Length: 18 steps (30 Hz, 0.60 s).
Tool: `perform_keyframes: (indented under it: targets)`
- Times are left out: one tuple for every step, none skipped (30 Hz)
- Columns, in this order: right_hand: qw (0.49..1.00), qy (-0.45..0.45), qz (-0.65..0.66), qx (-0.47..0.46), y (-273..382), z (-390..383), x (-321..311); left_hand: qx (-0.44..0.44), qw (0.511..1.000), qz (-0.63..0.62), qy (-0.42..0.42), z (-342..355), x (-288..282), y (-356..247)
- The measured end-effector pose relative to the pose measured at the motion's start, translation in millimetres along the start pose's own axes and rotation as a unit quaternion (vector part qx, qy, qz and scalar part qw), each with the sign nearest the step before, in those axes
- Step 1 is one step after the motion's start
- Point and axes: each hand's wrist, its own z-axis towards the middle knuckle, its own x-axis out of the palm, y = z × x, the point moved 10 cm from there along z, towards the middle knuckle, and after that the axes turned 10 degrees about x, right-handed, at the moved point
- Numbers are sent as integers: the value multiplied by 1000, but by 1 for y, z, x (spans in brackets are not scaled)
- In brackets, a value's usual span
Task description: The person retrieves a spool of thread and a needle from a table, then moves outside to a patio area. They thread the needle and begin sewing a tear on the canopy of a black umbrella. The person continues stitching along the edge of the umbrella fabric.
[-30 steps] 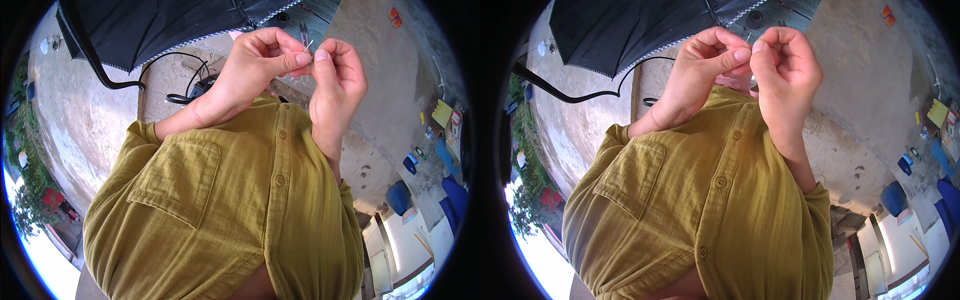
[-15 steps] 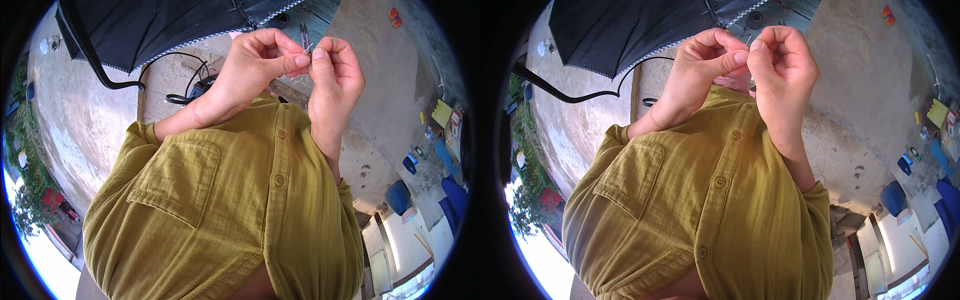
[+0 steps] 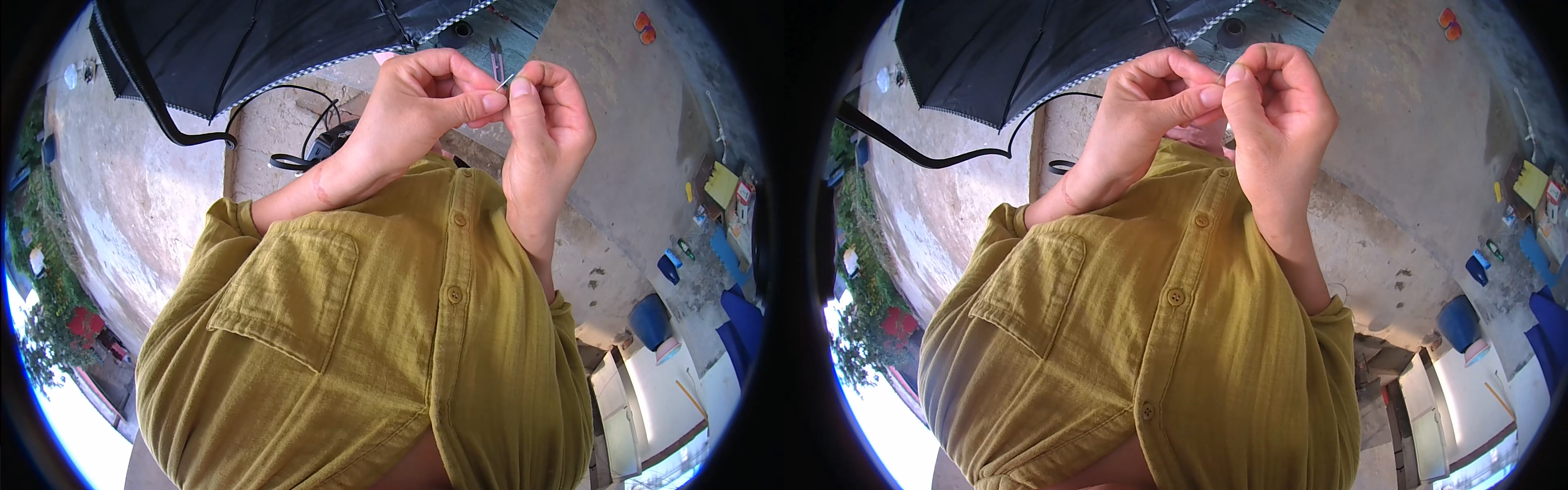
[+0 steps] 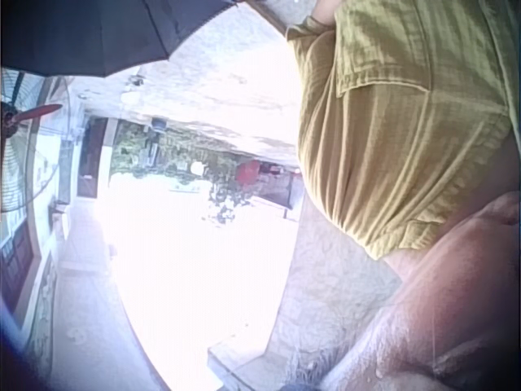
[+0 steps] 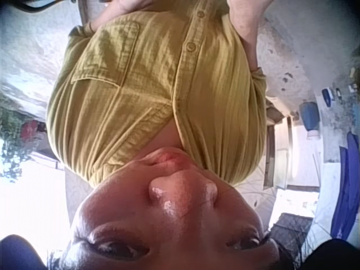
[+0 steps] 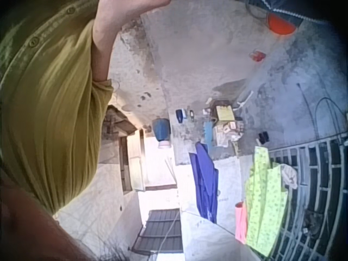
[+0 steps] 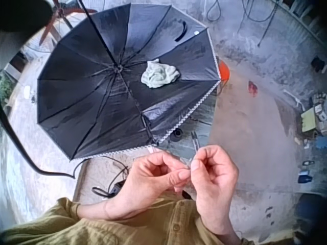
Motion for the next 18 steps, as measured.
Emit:
perform_keyframes:
  targets:
    - [1000, 1, 1, -3, 1, 0, 0, 0, 1000, 1, 0, 0, 0, 0]
    - [1000, 1, 2, -7, 1, 0, 0, -1, 1000, 2, -1, 0, 1, 0]
    - [1000, 2, 3, -10, 1, 1, -1, -1, 1000, 2, -1, 0, 1, 0]
    - [1000, 1, 1, -14, 1, 1, -1, -1, 1000, 4, 0, 0, 1, 0]
    - [1000, -1, -2, -18, 0, 2, -2, -1, 1000, 5, 0, 0, 1, -1]
    - [1000, -2, -4, -23, 0, 2, -3, 0, 1000, 6, 1, 0, 1, -1]
    - [1000, 0, -4, -22, -1, 2, -2, 0, 1000, 7, 1, 0, 0, -1]
    - [1000, 2, -4, -20, -2, 2, -2, 1, 1000, 8, 0, 1, 0, -1]
    - [1000, 4, -4, -19, -3, 2, -2, 1, 1000, 9, 0, 1, -1, 0]
    - [1000, 10, -2, -10, -4, 3, -1, 3, 1000, 14, -2, 1, -1, 0]
    - [1000, 15, 0, 0, -6, 3, 0, 4, 1000, 18, -3, 1, -2, -1]
    - [1000, 21, 3, 8, -7, 3, 0, 5, 1000, 22, -4, 2, -3, -1]
    - [1000, 25, -1, 15, -7, 3, 1, 21, 997, 80, 5, 3, -5, -5]
    - [999, 30, -6, 22, -7, 4, 1, 37, 990, 136, 14, 4, -6, -9]
    - [999, 35, -10, 27, -7, 4, 2, 53, 980, 192, 24, 5, -7, -13]
    - [999, 35, -16, 31, -8, 5, 2, 107, 957, 266, 44, 7, -4, -24]
    - [999, 34, -21, 34, -10, 7, 2, 160, 926, 337, 65, 8, 1, -34]
    - [998, 34, -26, 36, -13, 8, 2, 212, 885, 406, 84, 8, 8, -43]
